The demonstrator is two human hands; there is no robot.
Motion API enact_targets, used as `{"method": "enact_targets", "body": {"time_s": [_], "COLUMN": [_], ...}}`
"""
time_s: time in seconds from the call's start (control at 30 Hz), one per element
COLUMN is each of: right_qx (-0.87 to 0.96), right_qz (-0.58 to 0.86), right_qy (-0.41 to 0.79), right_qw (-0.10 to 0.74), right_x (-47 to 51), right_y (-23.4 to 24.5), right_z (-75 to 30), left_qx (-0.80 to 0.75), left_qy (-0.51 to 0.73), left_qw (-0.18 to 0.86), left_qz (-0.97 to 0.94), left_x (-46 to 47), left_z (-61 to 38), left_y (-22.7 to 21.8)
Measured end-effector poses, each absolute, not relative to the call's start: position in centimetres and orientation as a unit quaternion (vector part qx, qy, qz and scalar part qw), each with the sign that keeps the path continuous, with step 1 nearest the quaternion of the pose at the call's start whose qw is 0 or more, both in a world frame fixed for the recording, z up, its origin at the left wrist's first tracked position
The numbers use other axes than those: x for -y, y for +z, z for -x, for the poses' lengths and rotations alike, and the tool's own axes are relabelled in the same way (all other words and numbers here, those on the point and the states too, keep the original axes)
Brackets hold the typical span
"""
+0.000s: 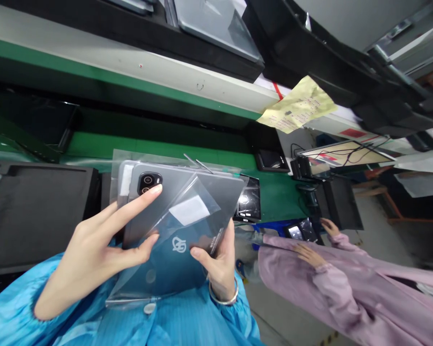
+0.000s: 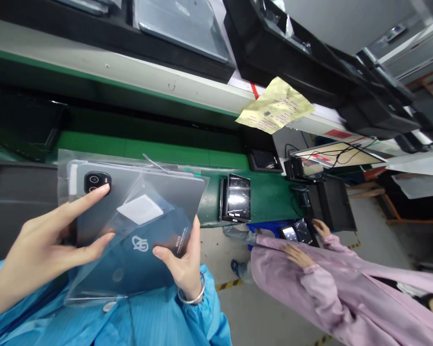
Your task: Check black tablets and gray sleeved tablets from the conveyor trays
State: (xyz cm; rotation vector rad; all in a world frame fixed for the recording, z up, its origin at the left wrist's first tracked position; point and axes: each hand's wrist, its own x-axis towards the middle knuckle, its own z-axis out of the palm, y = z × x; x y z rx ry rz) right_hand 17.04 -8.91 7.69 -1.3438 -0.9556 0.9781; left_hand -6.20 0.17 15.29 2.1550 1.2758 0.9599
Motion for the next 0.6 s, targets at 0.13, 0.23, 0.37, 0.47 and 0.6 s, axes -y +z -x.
{"method": "enact_targets", "body": {"time_s": [0.13,0.23,0.37,0.47,0.6], "right_qx": [0.406,0.398,0.38,0.361,0.339], "right_qz": [0.577,0.579,0.566,0.557,0.551], "right_qy": [0.417,0.415,0.448,0.474,0.487], "right_qw": [0.573,0.578,0.578,0.579,0.586], "right_x": [8.9,8.7,8.2,7.8,7.8], "right_y": [7.7,7.9,7.8,7.5,7.2], "right_z": [-17.2,-17.2,-17.2,-17.2,-17.2], "left_qx": [-0.47,-0.471,-0.481,-0.479,-0.471], "left_qy": [0.348,0.349,0.348,0.345,0.344], "left_qw": [0.232,0.242,0.246,0.241,0.247], "left_qz": [-0.777,-0.773,-0.766,-0.77,-0.774], "left_x": [-0.1,-0.1,-0.2,-0.3,-0.4], "left_z": [6.2,6.0,5.8,5.7,5.5], "left_y": [15.3,15.3,15.0,14.7,14.8]}}
